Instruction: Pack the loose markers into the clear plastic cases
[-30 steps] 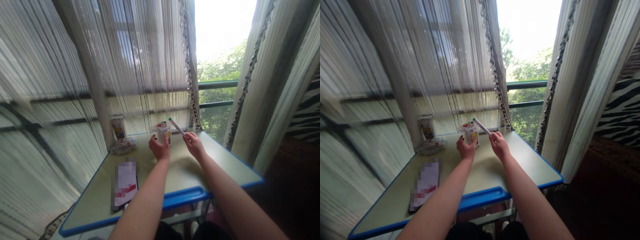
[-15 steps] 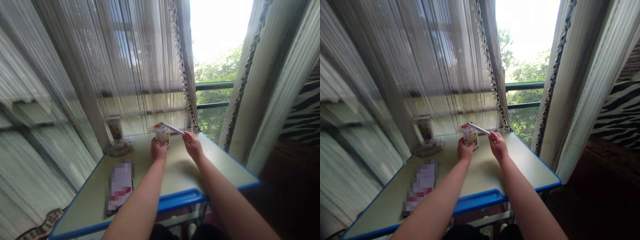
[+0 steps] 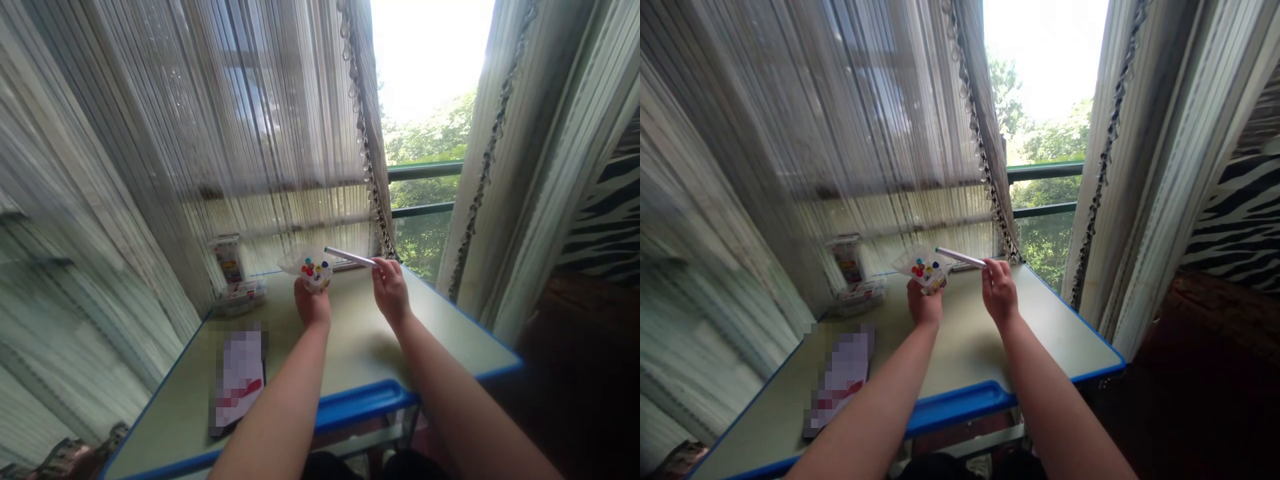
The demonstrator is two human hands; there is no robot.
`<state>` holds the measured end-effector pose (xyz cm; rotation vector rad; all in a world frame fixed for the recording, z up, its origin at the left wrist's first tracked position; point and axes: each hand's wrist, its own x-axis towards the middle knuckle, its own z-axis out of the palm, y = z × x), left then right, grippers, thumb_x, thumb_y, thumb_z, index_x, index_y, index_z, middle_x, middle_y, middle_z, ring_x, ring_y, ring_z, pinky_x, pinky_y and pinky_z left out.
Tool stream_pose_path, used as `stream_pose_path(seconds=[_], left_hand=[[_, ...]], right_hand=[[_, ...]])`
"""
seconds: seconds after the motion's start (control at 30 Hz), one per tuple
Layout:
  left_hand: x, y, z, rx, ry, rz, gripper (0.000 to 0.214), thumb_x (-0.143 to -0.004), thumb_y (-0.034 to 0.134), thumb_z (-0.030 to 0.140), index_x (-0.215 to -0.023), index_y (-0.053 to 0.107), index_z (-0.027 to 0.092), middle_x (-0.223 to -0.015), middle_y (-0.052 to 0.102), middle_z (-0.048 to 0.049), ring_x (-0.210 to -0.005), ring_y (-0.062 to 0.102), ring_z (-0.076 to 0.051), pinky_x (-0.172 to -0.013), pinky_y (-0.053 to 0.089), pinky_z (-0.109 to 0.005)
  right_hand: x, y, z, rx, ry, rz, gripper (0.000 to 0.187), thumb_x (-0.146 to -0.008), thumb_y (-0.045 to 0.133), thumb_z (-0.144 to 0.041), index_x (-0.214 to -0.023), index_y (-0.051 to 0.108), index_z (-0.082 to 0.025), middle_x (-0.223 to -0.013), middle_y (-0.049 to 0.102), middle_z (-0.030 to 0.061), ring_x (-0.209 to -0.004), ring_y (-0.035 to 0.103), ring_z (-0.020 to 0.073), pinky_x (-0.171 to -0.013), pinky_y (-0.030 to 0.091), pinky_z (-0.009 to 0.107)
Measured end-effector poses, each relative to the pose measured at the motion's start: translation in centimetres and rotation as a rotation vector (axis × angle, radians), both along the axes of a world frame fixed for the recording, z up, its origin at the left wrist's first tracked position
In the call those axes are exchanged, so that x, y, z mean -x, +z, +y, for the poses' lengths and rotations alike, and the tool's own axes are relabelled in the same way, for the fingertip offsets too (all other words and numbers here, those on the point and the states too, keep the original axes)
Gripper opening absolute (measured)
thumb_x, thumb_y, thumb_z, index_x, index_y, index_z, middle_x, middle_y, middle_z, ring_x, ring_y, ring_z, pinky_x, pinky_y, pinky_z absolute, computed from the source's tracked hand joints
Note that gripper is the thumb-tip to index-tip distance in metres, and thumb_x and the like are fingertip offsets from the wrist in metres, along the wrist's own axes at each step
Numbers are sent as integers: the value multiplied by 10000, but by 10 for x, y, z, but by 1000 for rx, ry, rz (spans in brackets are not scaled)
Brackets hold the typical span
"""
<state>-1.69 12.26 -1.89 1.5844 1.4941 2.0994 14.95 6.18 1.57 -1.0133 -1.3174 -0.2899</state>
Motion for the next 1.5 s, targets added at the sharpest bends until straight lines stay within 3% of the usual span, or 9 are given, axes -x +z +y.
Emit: stream_pose_path(seconds=[0.1,0.3,0.63,1.0,1.27,1.5], left_hand=[[-2,4,-4,43,67,18,598,-635,760,123,-1167,501,210,-1132,609,-128,-1078,586,-306,-919,488,-484],[-3,11,-13,62,59,195,467,-672,719,93,-1102,546,154,-1089,618,-147,-1101,574,-307,-958,478,-448],[-2,12,-11,102,102,297,308,-743,599,112,-1048,566,137,-1032,623,-135,-1057,590,-285,-970,459,-432],[-2,9,-12,94,92,313,446,-693,564,30,-1115,566,175,-1075,624,-106,-1088,578,-262,-1008,440,-404],[-7,11,-17,88,48,358,430,-689,522,-4,-1064,596,194,-1060,638,-91,-1062,575,-259,-980,449,-397],[-11,14,-21,83,10,390,445,-686,517,-17,-1068,594,198,-1085,639,-84,-1074,571,-250,-985,441,-385]], right_hand=[[1,1,-4,8,7,-18,224,-945,418,-297,-1045,605,-224,-946,561,68,-745,567,179,-699,507,346],[2,3,-7,6,23,-43,203,-933,432,-279,-1025,602,-217,-962,560,71,-728,565,179,-676,499,342],[-3,4,-9,-122,46,16,195,-894,427,-209,-969,607,-226,-955,524,53,-862,561,197,-757,506,359],[-6,3,-8,-163,18,12,188,-862,443,-186,-946,603,-234,-963,506,46,-853,558,195,-738,515,361],[1,3,-10,-114,57,35,226,-867,485,-229,-1093,478,-236,-973,554,56,-728,563,159,-614,528,324],[7,6,-10,-39,95,-36,184,-862,543,-282,-1030,562,-211,-829,620,34,-587,556,128,-534,518,290]])
